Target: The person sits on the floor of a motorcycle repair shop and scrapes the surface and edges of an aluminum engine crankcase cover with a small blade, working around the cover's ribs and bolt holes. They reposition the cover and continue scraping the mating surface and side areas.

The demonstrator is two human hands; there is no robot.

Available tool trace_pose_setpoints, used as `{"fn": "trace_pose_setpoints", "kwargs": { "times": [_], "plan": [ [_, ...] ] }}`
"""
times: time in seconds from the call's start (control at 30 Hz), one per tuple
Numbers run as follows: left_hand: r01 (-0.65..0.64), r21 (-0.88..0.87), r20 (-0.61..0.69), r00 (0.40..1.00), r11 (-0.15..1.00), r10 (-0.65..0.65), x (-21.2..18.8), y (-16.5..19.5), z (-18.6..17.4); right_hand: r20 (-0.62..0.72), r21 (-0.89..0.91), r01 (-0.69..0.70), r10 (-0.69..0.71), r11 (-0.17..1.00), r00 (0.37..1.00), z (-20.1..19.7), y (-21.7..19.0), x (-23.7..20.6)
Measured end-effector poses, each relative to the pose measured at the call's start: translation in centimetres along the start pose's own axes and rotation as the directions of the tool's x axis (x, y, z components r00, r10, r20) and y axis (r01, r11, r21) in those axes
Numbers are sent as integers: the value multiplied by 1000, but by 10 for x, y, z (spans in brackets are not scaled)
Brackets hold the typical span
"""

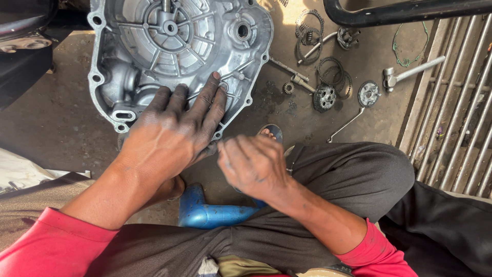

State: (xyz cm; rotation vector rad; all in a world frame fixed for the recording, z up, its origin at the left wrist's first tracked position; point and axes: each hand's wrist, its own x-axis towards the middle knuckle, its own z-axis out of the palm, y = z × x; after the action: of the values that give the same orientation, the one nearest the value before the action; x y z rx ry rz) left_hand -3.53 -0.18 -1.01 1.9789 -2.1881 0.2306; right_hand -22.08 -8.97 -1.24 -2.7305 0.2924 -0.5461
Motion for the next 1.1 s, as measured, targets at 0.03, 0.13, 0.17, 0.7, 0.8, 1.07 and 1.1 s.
{"fn": "trace_pose_setpoints", "kwargs": {
  "times": [0.03, 0.13, 0.17, 0.7, 0.8, 1.07, 1.1],
  "plan": [
    [-5, 5, 17, 1000, 1000, 5, 0, 0, 0, -5, 2, 19, -19, 1000, 1000, 0, 0, 0],
    [-20, 11, 58, 998, 1000, 19, 0, 0, -1, 15, 45, -23, 22, 999, 1000, 0, 0, 0],
    [-17, 7, 59, 998, 1000, 16, 0, 1, -1, 7, 25, -22, 21, 999, 1000, -1, 0, 0],
    [-13, 6, 50, 999, 1000, 12, 1, 2, 0, -23, -13, -12, 12, 1000, 1000, -3, -1, 1],
    [-3, 13, 40, 999, 1000, 3, 3, 2, -3, -14, -2, 12, -12, 1000, 1000, -4, -2, 1],
    [-12, -3, 68, 998, 1000, 13, -1, 2, 2, -12, -19, 2, -2, 1000, 1000, 0, 0, -4],
    [-8, -18, 58, 998, 1000, 9, -3, 3, 7, 4, -27, 1, -1, 1000, 1000, 1, 0, -7]
  ]
}}
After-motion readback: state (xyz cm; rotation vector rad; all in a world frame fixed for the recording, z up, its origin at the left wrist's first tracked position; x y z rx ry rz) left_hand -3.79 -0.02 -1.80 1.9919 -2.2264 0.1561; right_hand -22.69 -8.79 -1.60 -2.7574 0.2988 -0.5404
